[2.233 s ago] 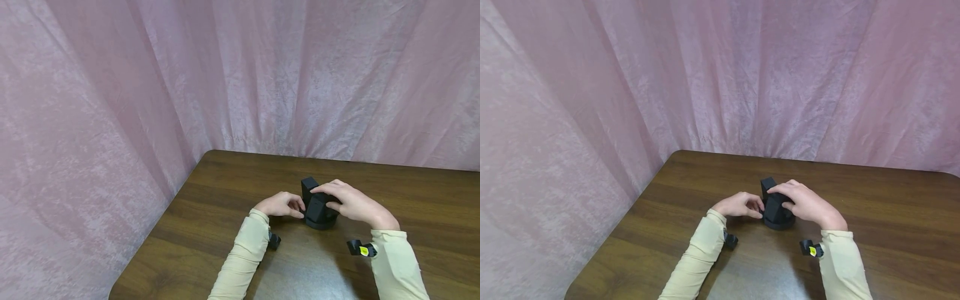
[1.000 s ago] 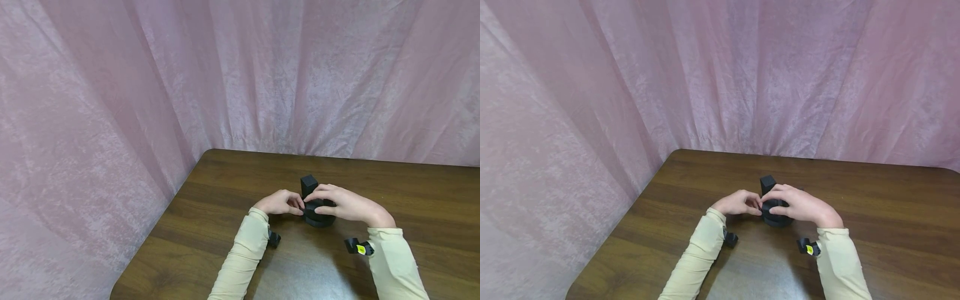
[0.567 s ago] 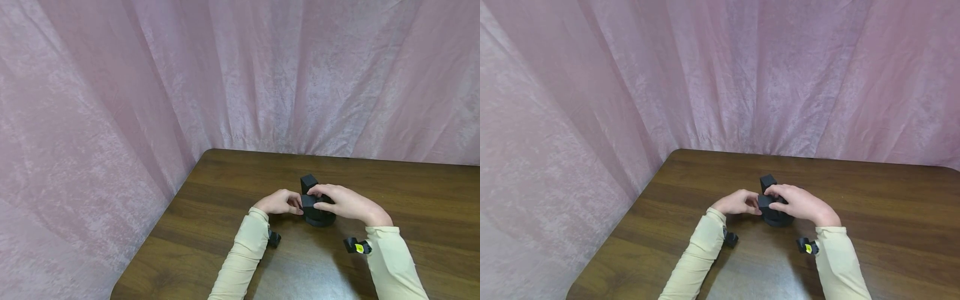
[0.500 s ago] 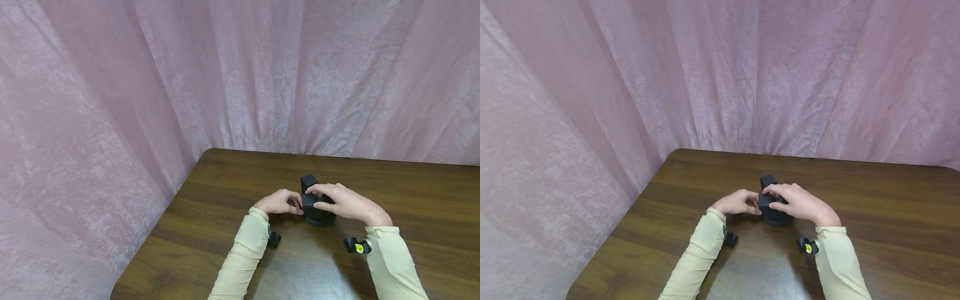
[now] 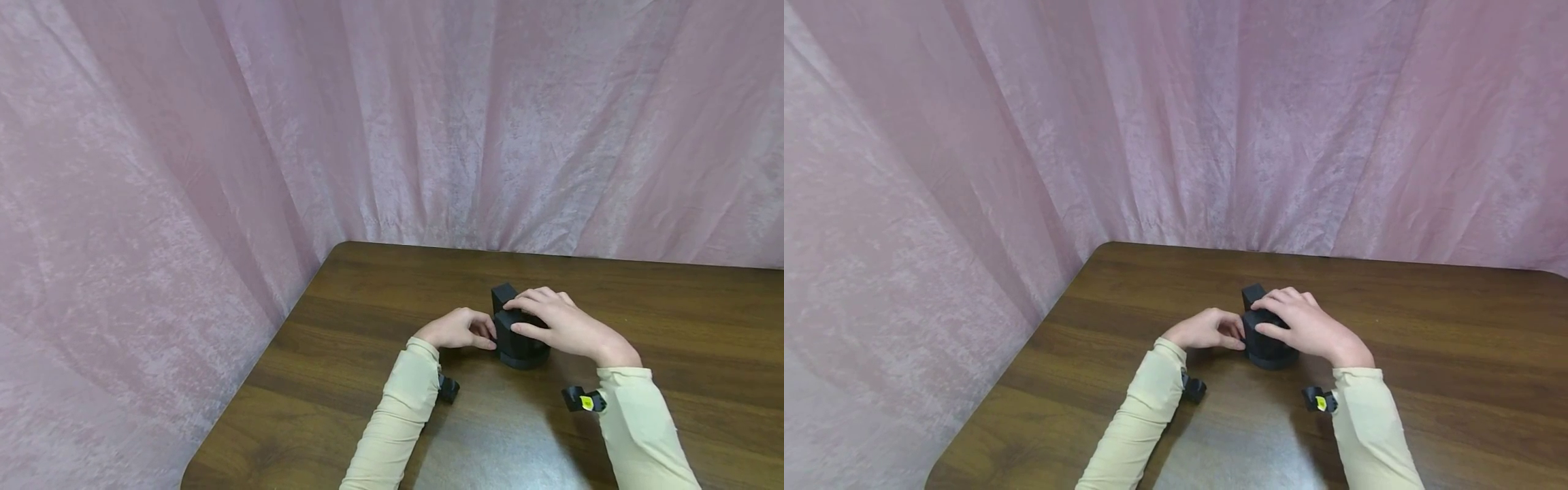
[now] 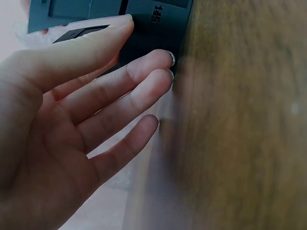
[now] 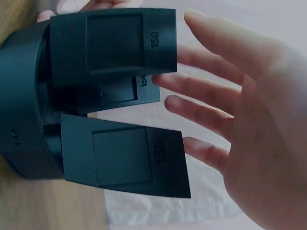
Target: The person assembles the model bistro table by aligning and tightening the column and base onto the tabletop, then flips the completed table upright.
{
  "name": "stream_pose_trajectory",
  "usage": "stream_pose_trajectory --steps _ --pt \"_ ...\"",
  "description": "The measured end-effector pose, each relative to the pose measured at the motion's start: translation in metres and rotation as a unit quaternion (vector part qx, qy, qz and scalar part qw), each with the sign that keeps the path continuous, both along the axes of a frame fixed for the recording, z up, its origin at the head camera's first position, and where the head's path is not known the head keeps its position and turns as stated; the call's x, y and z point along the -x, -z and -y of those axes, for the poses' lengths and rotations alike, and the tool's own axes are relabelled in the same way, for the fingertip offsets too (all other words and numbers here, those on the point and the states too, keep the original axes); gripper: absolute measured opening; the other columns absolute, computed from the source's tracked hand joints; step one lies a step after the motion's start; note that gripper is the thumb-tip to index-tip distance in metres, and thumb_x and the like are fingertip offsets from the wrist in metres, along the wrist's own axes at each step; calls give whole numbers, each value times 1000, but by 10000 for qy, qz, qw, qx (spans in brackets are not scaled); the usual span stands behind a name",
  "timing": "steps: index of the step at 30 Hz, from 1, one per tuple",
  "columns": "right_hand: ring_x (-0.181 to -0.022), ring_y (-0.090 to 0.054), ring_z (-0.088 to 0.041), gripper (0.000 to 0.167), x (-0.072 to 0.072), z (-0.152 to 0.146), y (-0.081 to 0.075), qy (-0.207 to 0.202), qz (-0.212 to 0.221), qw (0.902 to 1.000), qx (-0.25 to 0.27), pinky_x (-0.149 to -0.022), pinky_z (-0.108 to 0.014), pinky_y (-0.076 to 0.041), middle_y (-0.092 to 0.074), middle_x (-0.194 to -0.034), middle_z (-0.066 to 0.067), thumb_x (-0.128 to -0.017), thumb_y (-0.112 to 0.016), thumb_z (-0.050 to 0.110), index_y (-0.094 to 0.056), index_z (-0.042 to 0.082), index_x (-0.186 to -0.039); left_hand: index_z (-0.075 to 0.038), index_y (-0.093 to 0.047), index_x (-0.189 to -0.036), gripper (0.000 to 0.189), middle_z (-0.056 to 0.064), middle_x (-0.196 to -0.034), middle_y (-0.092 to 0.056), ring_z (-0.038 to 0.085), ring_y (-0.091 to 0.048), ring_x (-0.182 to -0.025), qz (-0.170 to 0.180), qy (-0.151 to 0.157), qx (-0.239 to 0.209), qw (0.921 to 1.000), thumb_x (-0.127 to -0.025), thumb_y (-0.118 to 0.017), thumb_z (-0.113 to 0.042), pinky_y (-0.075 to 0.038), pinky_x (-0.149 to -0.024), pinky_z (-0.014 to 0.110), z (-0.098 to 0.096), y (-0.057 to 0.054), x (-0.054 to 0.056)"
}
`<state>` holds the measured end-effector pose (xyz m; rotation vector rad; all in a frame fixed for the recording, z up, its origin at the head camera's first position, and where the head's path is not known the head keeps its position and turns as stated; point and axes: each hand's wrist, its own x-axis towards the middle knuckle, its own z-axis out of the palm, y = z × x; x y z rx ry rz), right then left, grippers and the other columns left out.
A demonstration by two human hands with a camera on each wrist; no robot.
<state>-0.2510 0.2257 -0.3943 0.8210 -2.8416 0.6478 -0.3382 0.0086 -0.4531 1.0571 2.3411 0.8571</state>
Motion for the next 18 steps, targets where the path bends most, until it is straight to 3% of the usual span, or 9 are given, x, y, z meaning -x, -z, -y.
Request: stream_pose_trajectory --steps 8,14,18 --pt "-103 -60 -25 34 1 -8 0 61 158 9999 7 -91 -46 -33 -67 -109 -4 -90 -69 19 -60 9 -121 -14 -70 -100 15 -3 -88 -71 0 -62 -78 38 17 -58 10000 -87 -73 -22 -48 -71 15 0 2 1" --pt "-100 -60 -21 42 0 -10 0 -41 131 9999 -100 -91 -47 -34 -67 -107 1 -91 -68 29 -59 14 -128 -14 -70 -100 15 -3 -89 -70 0 -62 -78 41 -6 -36 10000 -88 -73 -22 -48 -71 15 0 4 2" --pt "-104 -57 -23 35 -1 -11 0 42 -2 10000 -78 -90 -46 -35 -66 -108 0 -92 -65 32 -64 13 -122 -14 -70 -101 15 -3 -89 -70 -1 -61 -79 -5 0 -15 10000 -88 -72 -22 -47 -71 15 0 4 2"
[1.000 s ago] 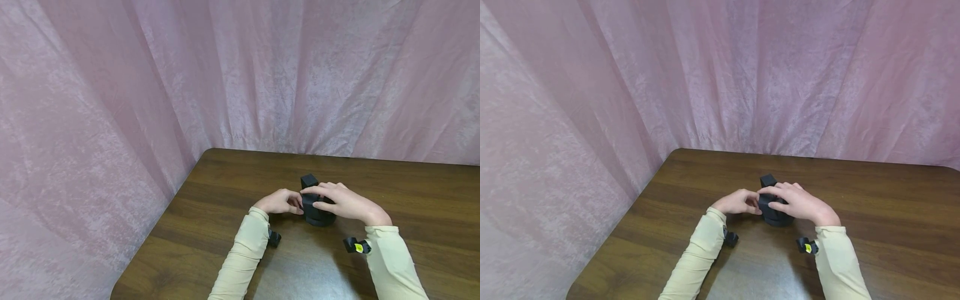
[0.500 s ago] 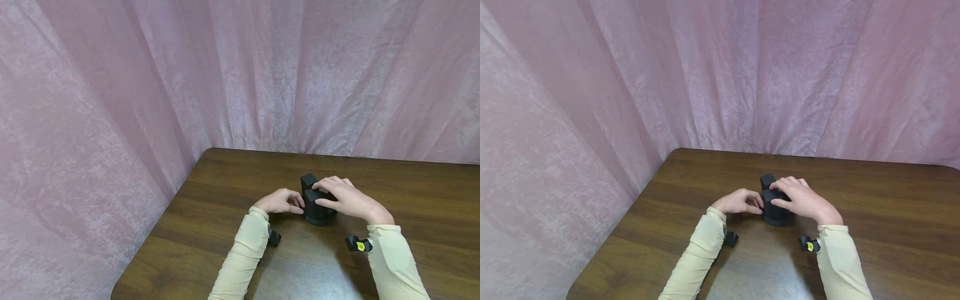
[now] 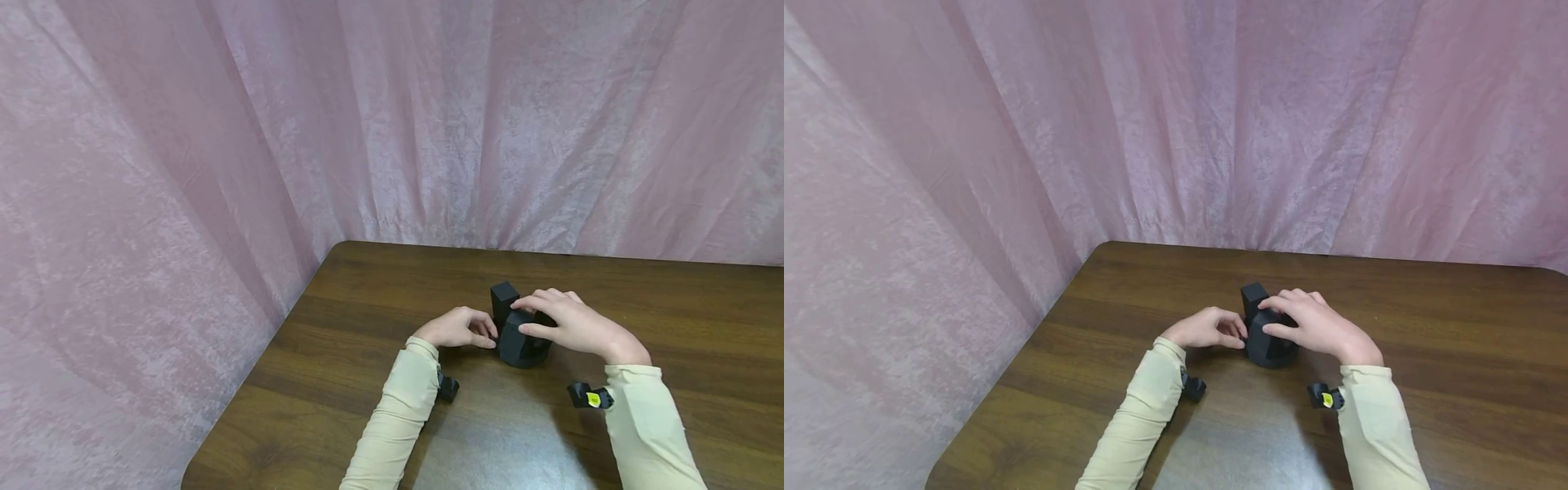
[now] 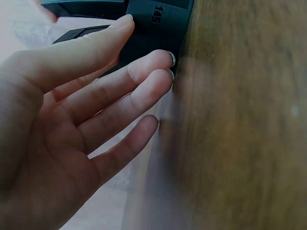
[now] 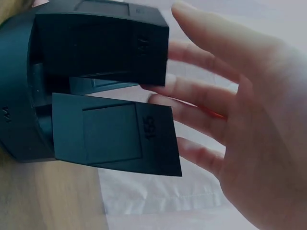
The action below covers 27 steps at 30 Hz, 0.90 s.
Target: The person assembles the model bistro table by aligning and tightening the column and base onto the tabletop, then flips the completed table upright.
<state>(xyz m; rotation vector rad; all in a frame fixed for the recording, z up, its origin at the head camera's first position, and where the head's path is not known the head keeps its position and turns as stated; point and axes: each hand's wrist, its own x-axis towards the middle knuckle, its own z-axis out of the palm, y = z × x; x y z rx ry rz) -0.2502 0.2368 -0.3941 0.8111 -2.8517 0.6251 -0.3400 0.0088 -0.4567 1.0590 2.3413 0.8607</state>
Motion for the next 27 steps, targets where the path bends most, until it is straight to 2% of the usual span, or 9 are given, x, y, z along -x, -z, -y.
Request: stream_pose_trajectory --steps 4,11,17,24,27 --pt "-107 -55 -25 24 -1 -2 -2 35 -190 9998 57 -90 -47 -35 -64 -109 -1 -92 -66 28 -68 15 -111 -14 -70 -101 16 -3 -89 -71 -1 -62 -78 -12 -1 -6 10000 -88 -72 -22 -47 -72 14 1 -1 -1" --pt "-103 -57 -25 10 -4 -9 -5 -89 -382 9992 -123 -85 -45 -36 -63 -106 0 -88 -71 23 -68 20 -96 -13 -70 -101 15 -2 -90 -71 -1 -62 -78 80 -16 -55 10000 -88 -72 -21 -47 -71 14 2 -1 -2" --pt "-101 -57 -24 12 -4 -11 -5 -256 -461 9985 -143 -82 -44 -36 -63 -104 2 -84 -74 18 -65 24 -87 -14 -70 -100 15 -3 -90 -71 -1 -61 -78 103 -16 -70 9999 -88 -73 -21 -47 -71 14 2 0 -2" --pt "-92 -60 -19 23 -1 -10 -4 -816 -1067 9909 -15 -78 -38 -43 -64 -99 2 -79 -78 13 -63 30 -77 -13 -70 -100 15 -3 -89 -71 -1 -62 -78 40 -22 -98 9999 -87 -73 -21 -47 -71 14 0 -1 -1" --pt "-92 -60 -18 24 0 -6 -5 -941 -929 9912 5 -78 -37 -45 -64 -100 2 -79 -78 14 -61 31 -76 -14 -70 -100 15 -3 -89 -71 -1 -62 -79 37 -32 -78 10000 -87 -73 -21 -47 -71 14 0 -2 -1"
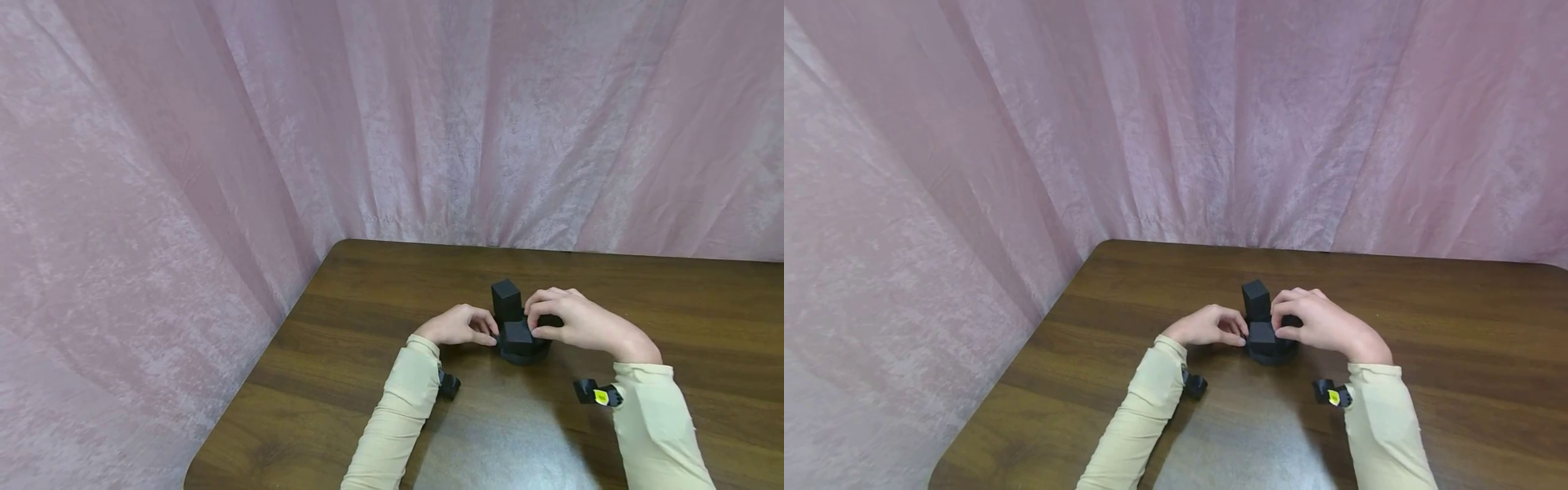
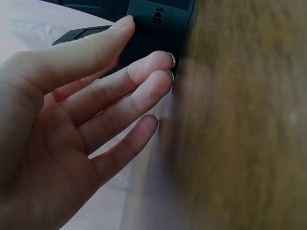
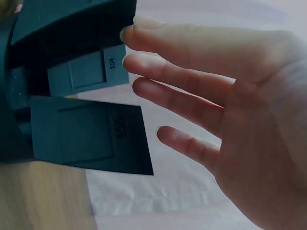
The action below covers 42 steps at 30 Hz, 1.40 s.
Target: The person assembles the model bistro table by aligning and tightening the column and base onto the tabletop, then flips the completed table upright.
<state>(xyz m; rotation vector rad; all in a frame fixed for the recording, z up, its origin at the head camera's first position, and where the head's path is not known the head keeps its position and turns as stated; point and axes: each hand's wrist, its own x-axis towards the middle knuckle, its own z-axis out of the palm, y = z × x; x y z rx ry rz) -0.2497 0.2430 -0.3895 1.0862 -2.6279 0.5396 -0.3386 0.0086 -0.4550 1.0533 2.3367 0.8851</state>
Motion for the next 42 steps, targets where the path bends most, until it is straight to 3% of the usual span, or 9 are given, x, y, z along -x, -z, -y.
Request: stream_pose_trajectory --steps 6,9,11,16,21,27,33,38,42 --pt "-91 -54 -14 24 0 9 -4 331 685 9970 -105 -80 -39 -38 -58 -96 6 -78 -80 17 -56 23 -80 -14 -70 -100 15 -3 -89 -70 -1 -62 -79 34 -35 10 10000 -88 -72 -22 -47 -71 14 -1 -1 1" --pt "-100 -56 -19 27 0 12 -5 434 843 9954 -97 -85 -44 -40 -61 -103 3 -77 -80 16 -61 18 -97 -14 -69 -100 15 -3 -89 -70 0 -62 -79 44 -39 4 10000 -88 -72 -22 -47 -71 15 -1 -2 1" --pt "-109 -58 -26 39 0 13 -6 415 903 9950 -78 -89 -49 -42 -64 -114 -1 -78 -80 14 -62 17 -113 -14 -69 -101 15 -3 -90 -70 0 -62 -79 40 -39 -7 10000 -88 -72 -23 -47 -72 15 -2 -3 1" --pt "-115 -60 -32 56 -1 14 -8 24 975 9952 -88 -90 -50 -48 -64 -127 -9 -81 -77 8 -57 15 -133 -15 -69 -102 16 -3 -91 -70 0 -62 -80 68 -61 -28 10000 -88 -72 -23 -48 -72 16 -2 -5 1" --pt "-104 -65 -28 50 1 15 -8 -162 970 9950 -184 -82 -39 -52 -68 -119 -6 -82 -76 11 -60 14 -129 -16 -69 -100 16 -4 -89 -70 1 -62 -79 96 -153 -15 9998 -87 -74 -24 -48 -71 16 -3 -5 0" --pt "-97 -64 -23 46 -1 18 -5 228 847 9957 -289 -80 -39 -48 -70 -112 -1 -80 -78 20 -64 18 -123 -15 -68 -97 17 -4 -84 -70 2 -62 -75 -54 -219 9 9997 -84 -76 -24 -47 -69 16 -4 -4 0" --pt "-89 -59 -14 32 -7 12 -9 456 1097 9929 -105 -76 -33 -47 -67 -100 3 -85 -75 22 -66 15 -115 -14 -68 -97 18 -5 -84 -69 0 -61 -75 -26 -97 44 9999 -84 -76 -24 -46 -70 15 -1 1 0" --pt "-76 -54 3 15 -13 -5 -15 358 1889 9813 22 -66 -23 -46 -63 -84 12 -90 -69 23 -66 15 -102 -14 -66 -105 25 -4 -87 -67 0 -59 -78 -84 37 11 10000 -85 -76 -23 -47 -72 14 2 2 1" --pt "-69 -58 -1 24 -15 -14 -13 204 3034 9526 -49 -64 -23 -45 -66 -80 8 -91 -66 27 -63 10 -108 -16 -65 -111 31 -5 -90 -66 1 -58 -80 -166 -73 15 9998 -84 -77 -23 -46 -73 14 3 3 1"
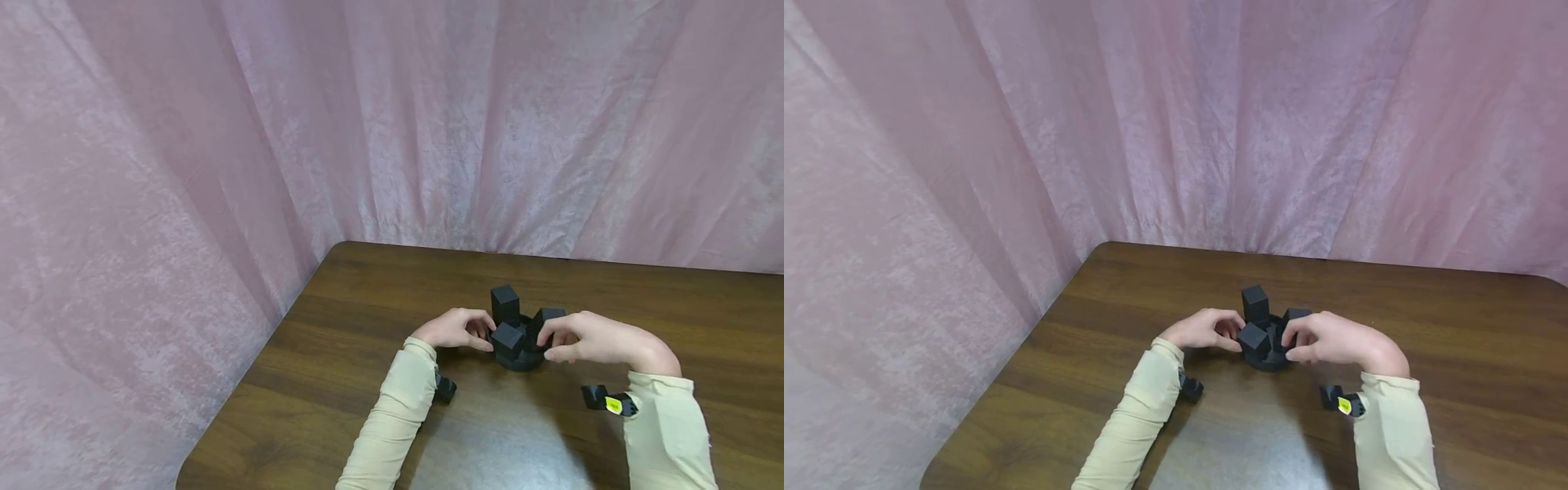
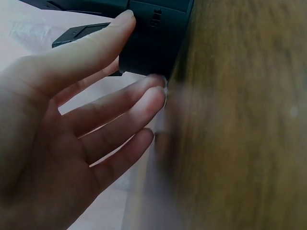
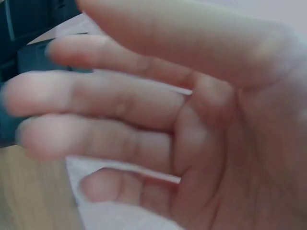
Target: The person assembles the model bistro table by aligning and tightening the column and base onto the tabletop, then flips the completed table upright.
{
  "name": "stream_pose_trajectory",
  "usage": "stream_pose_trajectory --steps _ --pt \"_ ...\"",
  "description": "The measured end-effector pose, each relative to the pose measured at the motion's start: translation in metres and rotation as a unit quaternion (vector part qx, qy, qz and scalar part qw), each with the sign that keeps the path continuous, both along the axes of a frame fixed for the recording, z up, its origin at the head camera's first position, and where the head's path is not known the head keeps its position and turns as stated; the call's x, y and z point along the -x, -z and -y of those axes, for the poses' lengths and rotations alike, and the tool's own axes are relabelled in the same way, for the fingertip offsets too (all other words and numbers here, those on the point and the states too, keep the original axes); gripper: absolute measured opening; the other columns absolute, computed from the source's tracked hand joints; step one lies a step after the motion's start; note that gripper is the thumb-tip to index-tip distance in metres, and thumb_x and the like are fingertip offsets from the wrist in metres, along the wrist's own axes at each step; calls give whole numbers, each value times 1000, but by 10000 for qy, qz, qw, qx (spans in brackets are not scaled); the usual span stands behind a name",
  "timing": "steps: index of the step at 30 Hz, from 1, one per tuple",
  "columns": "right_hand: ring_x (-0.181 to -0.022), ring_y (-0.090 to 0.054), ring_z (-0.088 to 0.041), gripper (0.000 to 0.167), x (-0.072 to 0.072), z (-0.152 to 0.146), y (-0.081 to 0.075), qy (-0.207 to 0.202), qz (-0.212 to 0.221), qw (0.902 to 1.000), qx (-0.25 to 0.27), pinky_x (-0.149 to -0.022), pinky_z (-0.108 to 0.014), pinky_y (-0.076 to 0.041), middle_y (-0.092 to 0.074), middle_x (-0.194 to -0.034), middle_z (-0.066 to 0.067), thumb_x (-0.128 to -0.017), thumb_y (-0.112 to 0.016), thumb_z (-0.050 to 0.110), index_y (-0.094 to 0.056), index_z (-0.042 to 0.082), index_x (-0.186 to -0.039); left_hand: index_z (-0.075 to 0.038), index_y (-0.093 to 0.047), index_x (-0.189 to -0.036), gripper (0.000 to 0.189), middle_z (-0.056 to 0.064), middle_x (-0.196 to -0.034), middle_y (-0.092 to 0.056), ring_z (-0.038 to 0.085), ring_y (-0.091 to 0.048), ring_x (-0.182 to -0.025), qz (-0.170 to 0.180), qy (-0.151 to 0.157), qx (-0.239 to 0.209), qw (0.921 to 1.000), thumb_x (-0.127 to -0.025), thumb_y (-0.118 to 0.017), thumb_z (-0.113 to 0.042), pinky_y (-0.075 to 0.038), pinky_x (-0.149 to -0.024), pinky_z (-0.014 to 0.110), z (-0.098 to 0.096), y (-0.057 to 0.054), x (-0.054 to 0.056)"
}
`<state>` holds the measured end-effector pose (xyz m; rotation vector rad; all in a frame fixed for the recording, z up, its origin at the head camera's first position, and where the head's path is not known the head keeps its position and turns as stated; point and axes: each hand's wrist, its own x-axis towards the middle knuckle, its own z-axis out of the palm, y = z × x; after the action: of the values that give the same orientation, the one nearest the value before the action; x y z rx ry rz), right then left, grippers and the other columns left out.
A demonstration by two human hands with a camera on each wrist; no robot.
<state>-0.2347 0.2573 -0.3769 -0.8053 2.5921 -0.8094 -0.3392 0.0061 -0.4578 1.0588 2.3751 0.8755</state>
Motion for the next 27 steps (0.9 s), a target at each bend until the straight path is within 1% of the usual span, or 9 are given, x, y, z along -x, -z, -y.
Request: stream_pose_trajectory --steps 3,4,7,9,12,16,19,23,27 --pt "-64 -60 -9 34 3 0 6 -8 759 9971 68 -64 -24 -45 -68 -78 2 -92 -65 26 -61 3 -116 -16 -64 -108 29 -5 -92 -66 2 -58 -80 -16 -38 13 10000 -83 -77 -24 -46 -73 15 0 0 0" --pt "-65 -62 -11 35 5 1 8 9 922 9957 85 -64 -24 -45 -69 -78 0 -92 -65 25 -60 1 -117 -16 -64 -105 27 -5 -92 -65 2 -57 -81 -46 -26 30 10000 -83 -77 -25 -46 -73 14 -1 0 0" --pt "-65 -63 -14 37 10 3 17 62 1266 9919 85 -63 -24 -46 -70 -79 -3 -91 -66 22 -59 0 -120 -15 -62 -97 25 -4 -93 -61 3 -55 -82 -201 18 161 9997 -83 -78 -28 -45 -73 14 -3 0 -1" --pt "-66 -64 -15 38 13 3 23 141 1406 9900 27 -61 -26 -47 -70 -79 -4 -90 -66 19 -59 -1 -121 -16 -62 -93 25 -3 -94 -57 4 -53 -83 -302 23 239 9993 -82 -78 -30 -44 -73 14 -4 0 -2" --pt "-68 -63 -15 38 16 2 30 305 1518 9879 -57 -60 -28 -46 -69 -79 -4 -90 -66 16 -58 -2 -123 -18 -63 -94 24 -2 -98 -52 6 -52 -87 -333 2 318 9989 -82 -78 -32 -43 -74 16 -4 -1 -2" --pt "-69 -59 -14 36 20 -1 38 303 1431 9892 -103 -62 -28 -45 -66 -77 -3 -90 -65 13 -58 -2 -121 -21 -66 -98 22 -1 -103 -50 8 -52 -92 -198 19 362 9991 -83 -77 -32 -43 -76 19 -1 -2 -2" --pt "-74 -59 -9 31 23 -2 42 113 1138 9933 -153 -66 -26 -46 -67 -81 0 -89 -66 16 -60 0 -115 -23 -68 -100 20 0 -103 -50 9 -52 -94 -150 48 421 9990 -84 -76 -32 -43 -75 21 0 -3 -2" --pt "-81 -60 -5 27 25 -4 44 10 816 9964 -216 -71 -25 -47 -69 -89 2 -88 -69 21 -62 4 -108 -22 -69 -99 18 0 -101 -51 8 -52 -94 -318 104 473 9983 -85 -75 -32 -42 -75 19 -1 -3 -2" --pt "-80 -60 -4 24 25 -4 46 -54 657 9977 -174 -70 -24 -47 -70 -88 3 -87 -70 21 -63 5 -104 -22 -70 -97 17 -1 -100 -53 6 -53 -94 -537 196 488 9972 -85 -75 -33 -42 -77 17 -2 -1 -1"
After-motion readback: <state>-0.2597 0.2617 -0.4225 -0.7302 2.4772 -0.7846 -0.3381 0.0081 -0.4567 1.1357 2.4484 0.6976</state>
